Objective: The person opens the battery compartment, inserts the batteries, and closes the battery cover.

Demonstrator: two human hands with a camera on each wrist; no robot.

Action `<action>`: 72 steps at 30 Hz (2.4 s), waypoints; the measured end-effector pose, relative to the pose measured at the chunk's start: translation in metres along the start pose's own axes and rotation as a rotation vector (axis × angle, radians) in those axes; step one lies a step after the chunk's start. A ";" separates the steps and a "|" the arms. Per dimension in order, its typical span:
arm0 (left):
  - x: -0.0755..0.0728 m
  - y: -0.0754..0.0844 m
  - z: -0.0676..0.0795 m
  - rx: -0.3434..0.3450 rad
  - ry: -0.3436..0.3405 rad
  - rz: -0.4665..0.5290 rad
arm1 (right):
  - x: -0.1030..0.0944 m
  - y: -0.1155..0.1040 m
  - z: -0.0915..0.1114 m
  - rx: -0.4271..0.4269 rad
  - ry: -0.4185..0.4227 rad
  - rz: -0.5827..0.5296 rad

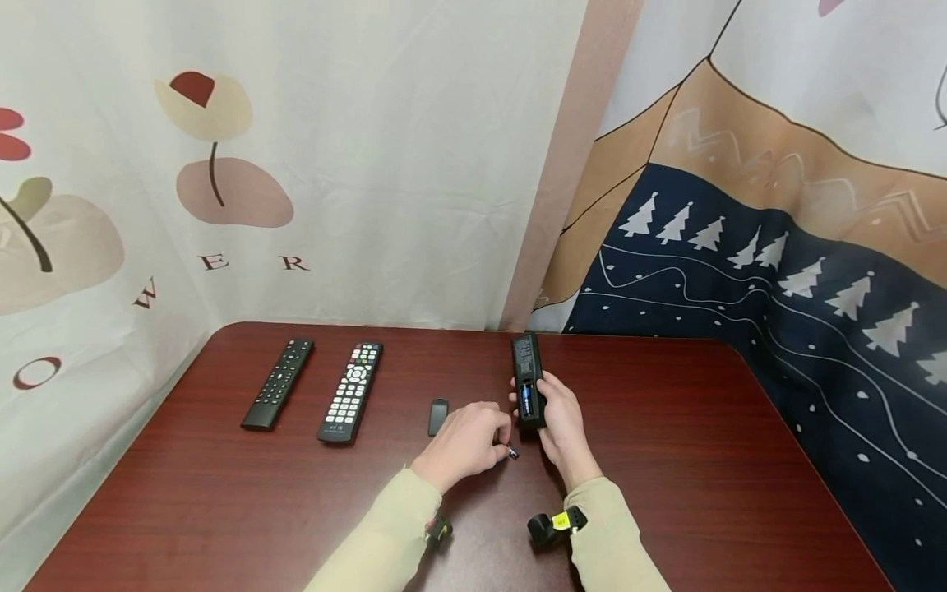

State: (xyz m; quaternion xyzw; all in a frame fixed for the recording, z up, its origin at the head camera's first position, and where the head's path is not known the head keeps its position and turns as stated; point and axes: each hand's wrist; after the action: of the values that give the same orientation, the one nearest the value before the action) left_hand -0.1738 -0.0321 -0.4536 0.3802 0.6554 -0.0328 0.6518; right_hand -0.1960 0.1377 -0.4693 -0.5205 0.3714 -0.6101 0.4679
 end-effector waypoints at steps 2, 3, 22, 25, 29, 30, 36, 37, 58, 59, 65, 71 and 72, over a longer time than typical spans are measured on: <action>0.001 0.000 0.000 -0.001 -0.013 -0.020 | 0.000 0.000 0.000 -0.002 -0.002 -0.004; 0.001 0.000 0.000 -0.002 -0.020 -0.027 | 0.000 0.000 0.000 -0.004 -0.004 -0.005; 0.006 0.003 0.000 0.011 -0.043 -0.092 | -0.001 -0.002 0.001 0.008 0.001 -0.018; 0.007 0.004 0.000 0.014 -0.040 -0.088 | -0.002 -0.002 0.001 0.005 0.002 -0.018; 0.006 0.005 0.000 0.013 -0.042 -0.092 | -0.002 -0.002 0.002 0.003 0.002 -0.016; 0.006 0.005 0.000 0.011 -0.044 -0.092 | -0.002 -0.002 0.002 0.003 0.001 -0.015; 0.004 0.004 -0.001 -0.008 -0.061 -0.067 | -0.001 0.000 0.002 -0.006 -0.005 -0.009; 0.003 0.004 -0.002 -0.009 -0.062 -0.059 | -0.001 0.000 0.002 -0.008 -0.006 -0.009; -0.014 0.003 -0.002 0.038 0.079 0.044 | 0.004 -0.001 0.002 0.005 0.012 -0.014; -0.014 0.003 -0.003 0.034 0.083 0.046 | 0.004 -0.001 0.002 0.005 0.014 -0.015; -0.017 0.004 -0.003 0.013 0.121 0.061 | 0.005 0.001 0.003 0.006 0.025 -0.007; -0.018 0.003 -0.003 0.045 0.204 0.049 | 0.006 0.002 0.003 0.000 0.030 -0.011; -0.018 0.003 -0.003 0.048 0.216 0.048 | 0.006 0.002 0.003 0.000 0.029 -0.011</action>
State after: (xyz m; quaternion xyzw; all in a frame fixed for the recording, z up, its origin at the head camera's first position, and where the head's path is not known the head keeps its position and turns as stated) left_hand -0.1774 -0.0364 -0.4358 0.4126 0.7116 0.0086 0.5686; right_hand -0.1925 0.1317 -0.4688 -0.5136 0.3754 -0.6203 0.4589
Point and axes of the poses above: each hand's wrist, its own z-axis away from the middle knuckle, its own x-axis out of the palm, y = z × x, and after that the axes turned 1 degree about z, right-handed
